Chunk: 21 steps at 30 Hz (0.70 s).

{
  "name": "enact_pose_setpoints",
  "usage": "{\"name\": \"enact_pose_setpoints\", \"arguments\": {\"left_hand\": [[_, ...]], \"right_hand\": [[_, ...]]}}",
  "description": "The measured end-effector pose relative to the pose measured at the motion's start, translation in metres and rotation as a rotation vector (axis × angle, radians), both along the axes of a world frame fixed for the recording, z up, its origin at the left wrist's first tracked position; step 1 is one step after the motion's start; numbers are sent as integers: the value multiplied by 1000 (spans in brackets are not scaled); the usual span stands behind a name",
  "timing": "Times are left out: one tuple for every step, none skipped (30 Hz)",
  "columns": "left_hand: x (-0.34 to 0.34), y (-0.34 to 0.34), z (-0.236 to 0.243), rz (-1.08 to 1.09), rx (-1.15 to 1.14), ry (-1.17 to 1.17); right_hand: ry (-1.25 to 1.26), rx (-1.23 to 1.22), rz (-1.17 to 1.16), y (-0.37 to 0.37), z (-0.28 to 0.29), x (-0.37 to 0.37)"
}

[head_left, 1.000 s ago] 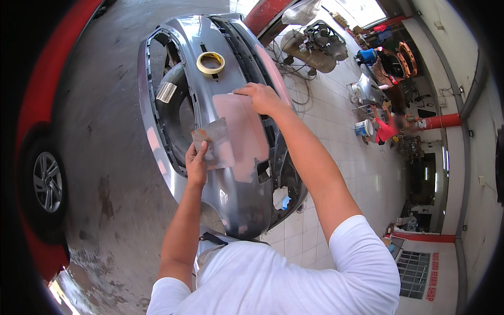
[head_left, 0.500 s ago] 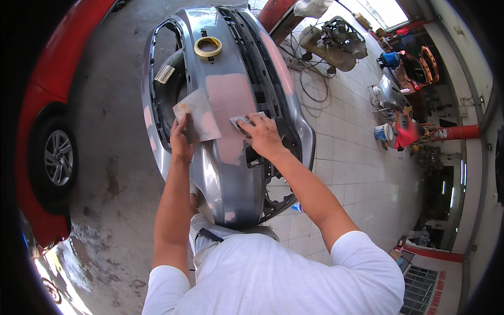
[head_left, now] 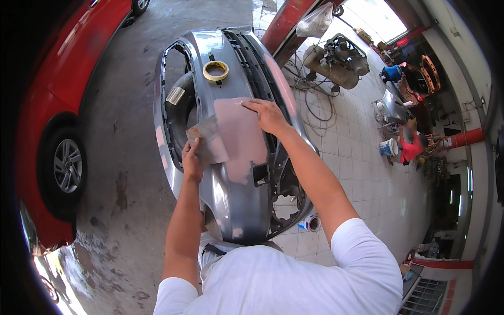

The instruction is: The person scoops body filler from a container and spreads it onto a detached car bumper using a metal spreader. They smooth the filler across the surface, occasionally repositioning the bumper and wiping the spreader.

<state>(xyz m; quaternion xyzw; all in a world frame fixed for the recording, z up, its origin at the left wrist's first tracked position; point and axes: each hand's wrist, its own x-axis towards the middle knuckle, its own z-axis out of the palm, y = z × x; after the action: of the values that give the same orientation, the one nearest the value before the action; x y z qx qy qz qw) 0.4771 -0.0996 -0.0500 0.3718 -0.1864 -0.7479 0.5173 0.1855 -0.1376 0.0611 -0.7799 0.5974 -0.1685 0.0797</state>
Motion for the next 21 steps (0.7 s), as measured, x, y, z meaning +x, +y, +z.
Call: {"name": "enact_pose_setpoints", "arguments": {"left_hand": [[1, 1, -2, 1, 1, 0], [2, 0, -6, -7, -14, 7], [4, -1, -9, -14, -28, 9], [5, -1, -12, -23, -42, 12], [6, 0, -16, -18, -35, 18], [6, 0, -13, -14, -28, 22], [5, 0, -9, -10, -25, 31], [7, 1, -5, -13, -2, 22], [9, 1, 1, -22, 16, 19], [9, 1, 5, -29, 34, 15], [7, 2, 7, -9, 35, 21], [6, 3, 10, 14, 35, 23], [6, 3, 11, 38, 38, 23], [6, 3, 8, 40, 30, 22], [5, 2, 4, 40, 20, 22], [5, 1, 0, 40, 12, 16], [4, 0, -4, 17, 7, 30], [8, -1, -9, 3, 4, 35], [10, 0, -12, -19, 4, 45], [8, 1, -12, -29, 0, 54], [9, 1, -11, -32, -3, 57]], "right_hand": [[-2, 8, 23, -16, -2, 0], [-4, 17, 43, -25, -6, 0], [42, 13, 36, -25, -13, 3], [89, 9, 26, -21, -20, 4], [137, 4, 13, -14, -27, 3], [147, 12, 9, -3, -32, 3], [162, 16, 4, 14, -34, 0], [177, 20, -2, 30, -35, -2], [191, 33, 5, 49, -32, -6], [204, 46, 13, 67, -30, -9], [216, 60, 23, 76, -27, -13], [210, 113, 13, 76, -16, -15], [201, 168, 5, 75, -1, -13], [192, 224, -1, 71, 9, -10], [179, 173, -6, 61, 14, -9], [161, 124, -10, 42, 16, -9], [144, 76, -12, 22, 18, -8], [166, 85, -19, 1, 23, 5], [192, 97, -33, -18, 27, 15], [214, 128, -39, -38, 24, 16], [232, 158, -37, -57, 21, 19]]}}
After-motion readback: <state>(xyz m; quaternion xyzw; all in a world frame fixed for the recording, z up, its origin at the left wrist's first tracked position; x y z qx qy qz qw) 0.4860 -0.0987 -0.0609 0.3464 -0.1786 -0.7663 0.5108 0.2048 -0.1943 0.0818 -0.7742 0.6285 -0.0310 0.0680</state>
